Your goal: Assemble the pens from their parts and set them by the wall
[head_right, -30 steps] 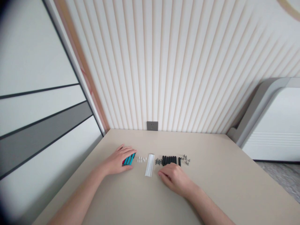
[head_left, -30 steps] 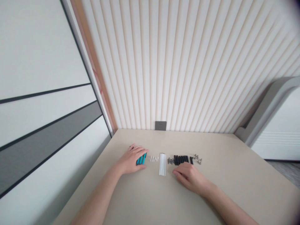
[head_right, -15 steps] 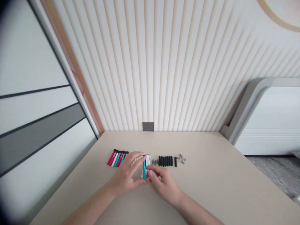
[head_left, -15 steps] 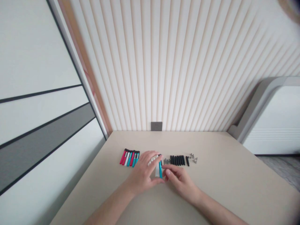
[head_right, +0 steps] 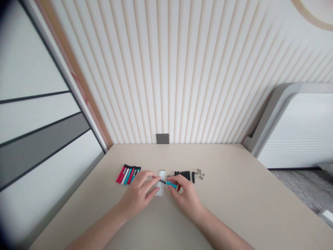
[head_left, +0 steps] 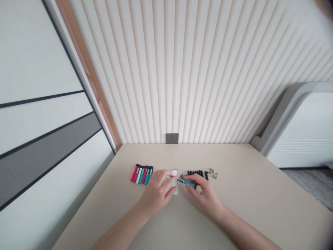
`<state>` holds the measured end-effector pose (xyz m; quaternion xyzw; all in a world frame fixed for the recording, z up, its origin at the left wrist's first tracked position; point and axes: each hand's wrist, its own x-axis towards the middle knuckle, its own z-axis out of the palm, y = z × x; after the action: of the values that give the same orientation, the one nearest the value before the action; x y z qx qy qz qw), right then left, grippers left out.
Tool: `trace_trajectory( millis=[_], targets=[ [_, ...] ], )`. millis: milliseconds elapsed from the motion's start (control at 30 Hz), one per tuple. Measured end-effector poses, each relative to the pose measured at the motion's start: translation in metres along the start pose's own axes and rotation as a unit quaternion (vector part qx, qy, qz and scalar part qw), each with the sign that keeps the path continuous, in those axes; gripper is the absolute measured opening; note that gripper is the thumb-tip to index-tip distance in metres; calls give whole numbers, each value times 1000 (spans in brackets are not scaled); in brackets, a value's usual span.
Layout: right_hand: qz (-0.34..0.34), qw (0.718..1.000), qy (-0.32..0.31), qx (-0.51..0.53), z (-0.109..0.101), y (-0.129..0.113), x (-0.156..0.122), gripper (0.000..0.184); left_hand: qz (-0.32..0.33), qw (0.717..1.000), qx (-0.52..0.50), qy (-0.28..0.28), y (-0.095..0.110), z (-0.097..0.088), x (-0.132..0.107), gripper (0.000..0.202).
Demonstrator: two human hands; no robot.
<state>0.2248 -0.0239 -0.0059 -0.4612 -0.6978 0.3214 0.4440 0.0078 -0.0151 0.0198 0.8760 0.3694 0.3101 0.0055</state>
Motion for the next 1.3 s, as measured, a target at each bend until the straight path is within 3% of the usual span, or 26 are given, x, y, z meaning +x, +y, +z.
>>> trace_trajectory(
  millis=[133,300,500,600,700,867,1067,1200,1300],
  targets=[
    [-38,998,-9,-40,2,1,-2,18,10,999,10,-31,1,0,1,7],
    [-76,995,-20,-55,3,-4,-2,13,53,996,17,-76,4,2,2,11],
    [-79,992,-22,-93,7,-1,-1,18,71,993,40,-81,-6,-2,5,13],
    [-81,984,14,-159,7,2,3,24,43,995,64,-63,-23,-12,6,15],
    [-95,968,19,-231,7,4,13,20,1,996,83,-44,-43,-22,5,17],
    [-103,946,-48,-303,20,5,41,21,-31,997,64,-40,-66,-23,0,20],
    [-82,934,-103,-331,44,4,64,17,-68,997,-17,-34,-78,-13,-6,21],
    [-83,941,-97,-314,48,1,69,11,-90,994,-63,-24,-83,-10,-6,18],
    [-63,968,-62,-237,40,1,67,13,-105,990,-97,-5,-83,-9,-5,14]
  ],
)
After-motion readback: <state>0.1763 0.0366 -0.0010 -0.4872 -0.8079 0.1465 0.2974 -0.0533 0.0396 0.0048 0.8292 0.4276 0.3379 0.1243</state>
